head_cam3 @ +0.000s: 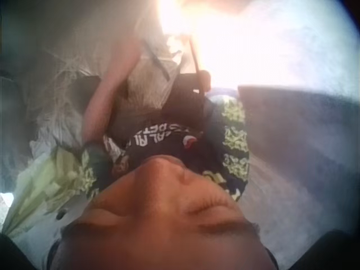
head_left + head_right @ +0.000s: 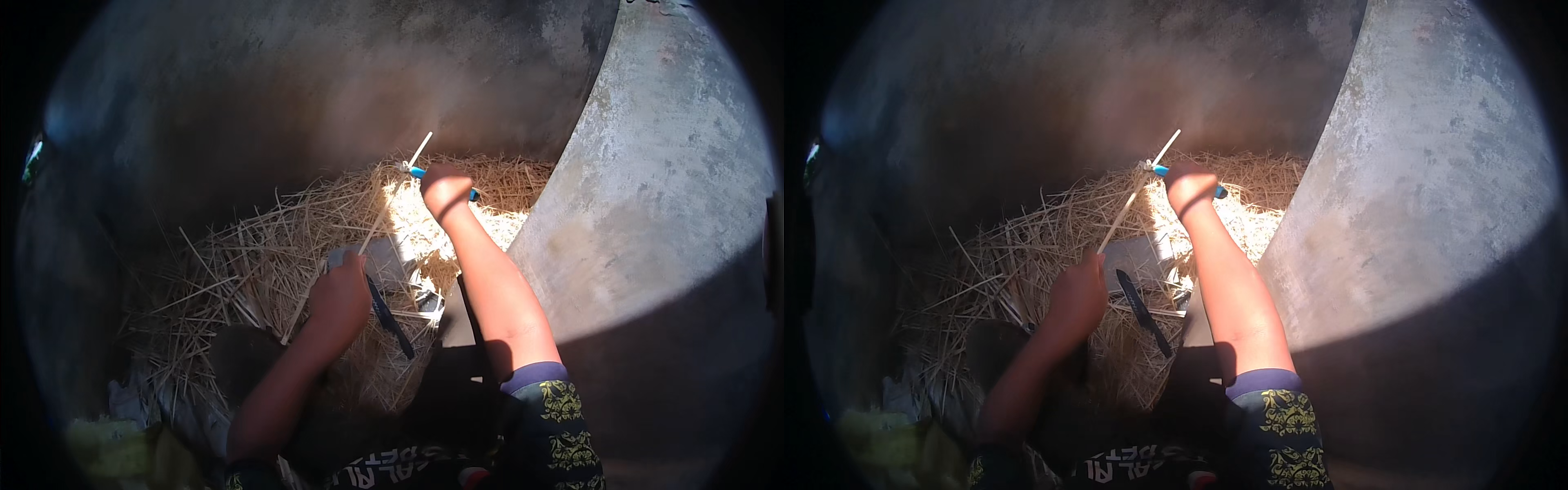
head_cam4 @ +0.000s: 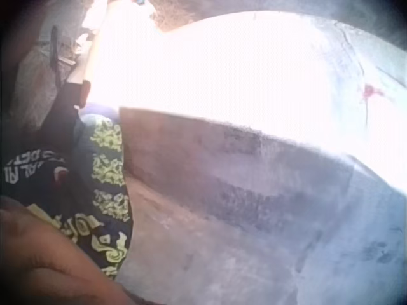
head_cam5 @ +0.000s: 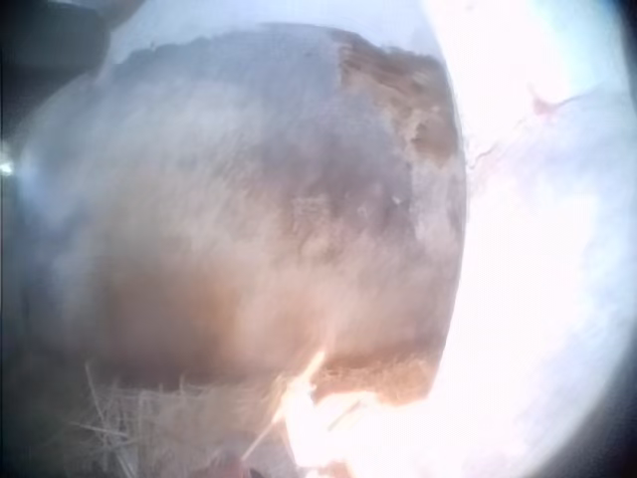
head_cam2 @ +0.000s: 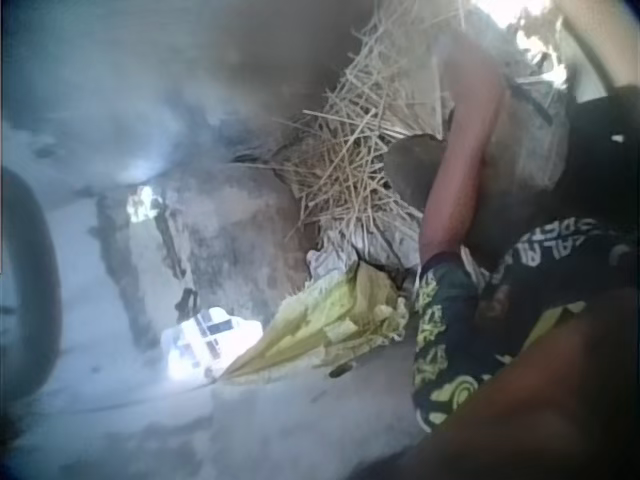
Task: The person sits on the floor and uses a utility knife to shave thin strips from a long bamboo stick. They hold the stick with one hand and scrape the blade along its length to remove the outer layer, creating a pile of shavings.
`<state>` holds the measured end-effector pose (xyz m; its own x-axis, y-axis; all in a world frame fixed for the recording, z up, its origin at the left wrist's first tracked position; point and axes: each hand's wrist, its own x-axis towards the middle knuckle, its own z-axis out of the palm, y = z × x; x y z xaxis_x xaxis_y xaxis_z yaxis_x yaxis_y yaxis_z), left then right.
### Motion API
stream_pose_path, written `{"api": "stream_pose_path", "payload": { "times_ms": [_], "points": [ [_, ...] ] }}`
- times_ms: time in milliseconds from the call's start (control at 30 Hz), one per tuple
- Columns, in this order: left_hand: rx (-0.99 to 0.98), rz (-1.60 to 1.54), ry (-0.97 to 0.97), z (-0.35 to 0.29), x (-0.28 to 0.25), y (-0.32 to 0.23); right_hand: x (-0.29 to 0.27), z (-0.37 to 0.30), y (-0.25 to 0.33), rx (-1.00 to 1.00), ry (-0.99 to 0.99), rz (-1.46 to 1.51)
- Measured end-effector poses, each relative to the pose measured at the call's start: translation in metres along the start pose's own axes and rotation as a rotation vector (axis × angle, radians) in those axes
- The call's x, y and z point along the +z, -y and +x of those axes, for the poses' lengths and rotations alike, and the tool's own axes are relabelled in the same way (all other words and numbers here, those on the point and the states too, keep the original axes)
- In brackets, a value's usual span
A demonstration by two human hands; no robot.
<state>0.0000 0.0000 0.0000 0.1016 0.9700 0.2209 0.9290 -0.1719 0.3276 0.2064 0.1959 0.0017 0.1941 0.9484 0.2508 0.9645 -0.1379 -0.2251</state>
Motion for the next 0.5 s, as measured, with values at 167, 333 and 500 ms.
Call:
{"api": "stream_pose_path", "payload": {
  "times_ms": [167, 333, 500],
  "points": [
    [-0.001, -0.055, 0.079, -0.025, -0.009, 0.002, -0.007, 0.008, -0.028, 0.135, 0.058, -0.06],
    [0.038, -0.071, 0.093, -0.031, -0.011, 0.004, -0.008, 0.01, -0.041, 0.199, 0.04, -0.03],
    [0.033, -0.187, 0.144, -0.027, -0.011, 0.003, 0.005, 0.012, -0.04, 0.24, 0.031, -0.093]
  ]
}}
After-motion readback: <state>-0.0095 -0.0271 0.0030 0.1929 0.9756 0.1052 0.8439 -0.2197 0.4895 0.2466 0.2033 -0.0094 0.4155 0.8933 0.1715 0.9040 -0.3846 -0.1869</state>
